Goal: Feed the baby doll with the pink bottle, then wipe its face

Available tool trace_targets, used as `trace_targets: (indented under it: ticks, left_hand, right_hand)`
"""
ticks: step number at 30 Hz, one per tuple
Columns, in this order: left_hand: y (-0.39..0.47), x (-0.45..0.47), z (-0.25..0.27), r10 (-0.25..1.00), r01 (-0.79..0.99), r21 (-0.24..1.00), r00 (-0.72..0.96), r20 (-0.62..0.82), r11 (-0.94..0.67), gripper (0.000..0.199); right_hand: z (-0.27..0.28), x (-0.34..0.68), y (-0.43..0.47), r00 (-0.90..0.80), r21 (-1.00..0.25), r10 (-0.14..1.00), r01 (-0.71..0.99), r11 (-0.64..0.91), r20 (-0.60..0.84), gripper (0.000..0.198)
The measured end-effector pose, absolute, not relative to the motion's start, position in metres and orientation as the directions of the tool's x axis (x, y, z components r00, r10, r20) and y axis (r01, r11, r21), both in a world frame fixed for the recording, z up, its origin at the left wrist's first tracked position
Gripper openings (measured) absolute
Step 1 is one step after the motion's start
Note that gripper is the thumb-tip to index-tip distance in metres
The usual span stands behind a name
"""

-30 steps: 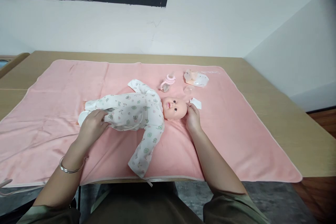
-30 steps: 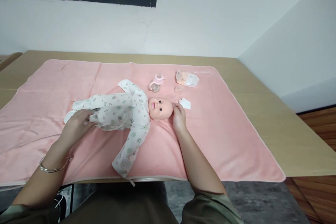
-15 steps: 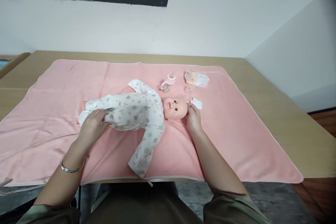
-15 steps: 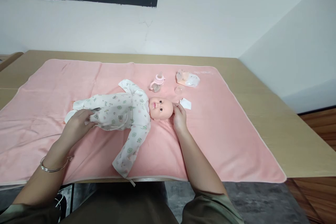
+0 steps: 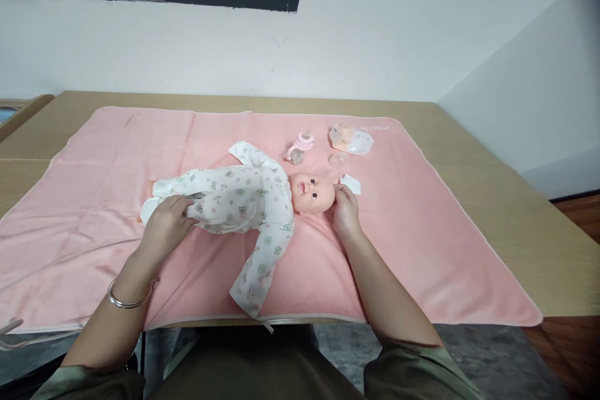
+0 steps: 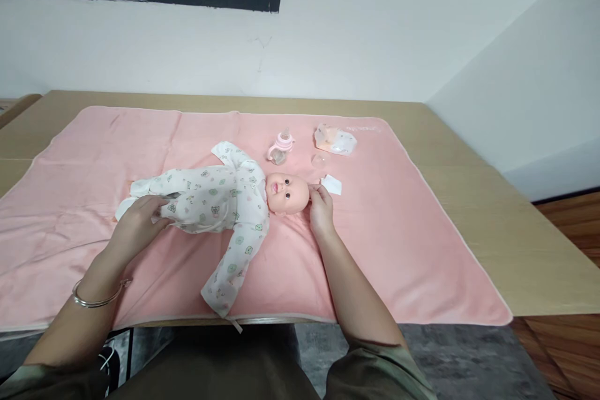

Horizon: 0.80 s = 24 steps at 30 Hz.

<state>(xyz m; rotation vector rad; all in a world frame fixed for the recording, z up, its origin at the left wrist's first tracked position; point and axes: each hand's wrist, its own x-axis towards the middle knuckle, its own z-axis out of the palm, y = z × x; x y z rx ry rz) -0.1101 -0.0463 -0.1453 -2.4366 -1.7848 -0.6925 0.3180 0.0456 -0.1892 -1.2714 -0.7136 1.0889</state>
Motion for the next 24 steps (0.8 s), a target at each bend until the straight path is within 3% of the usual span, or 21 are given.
trace_targets:
  ticks: [24]
  left_hand:
    - [-0.0462,-0.1092,-0.1443,0.917,0.921,0.250,0.204,0.342,-0.298,0.019]
  right_hand:
    - [-0.1942,0.3192,0.0470,0.337,-0.965,0.930,-0.256,-0.058,-0.146,0.022]
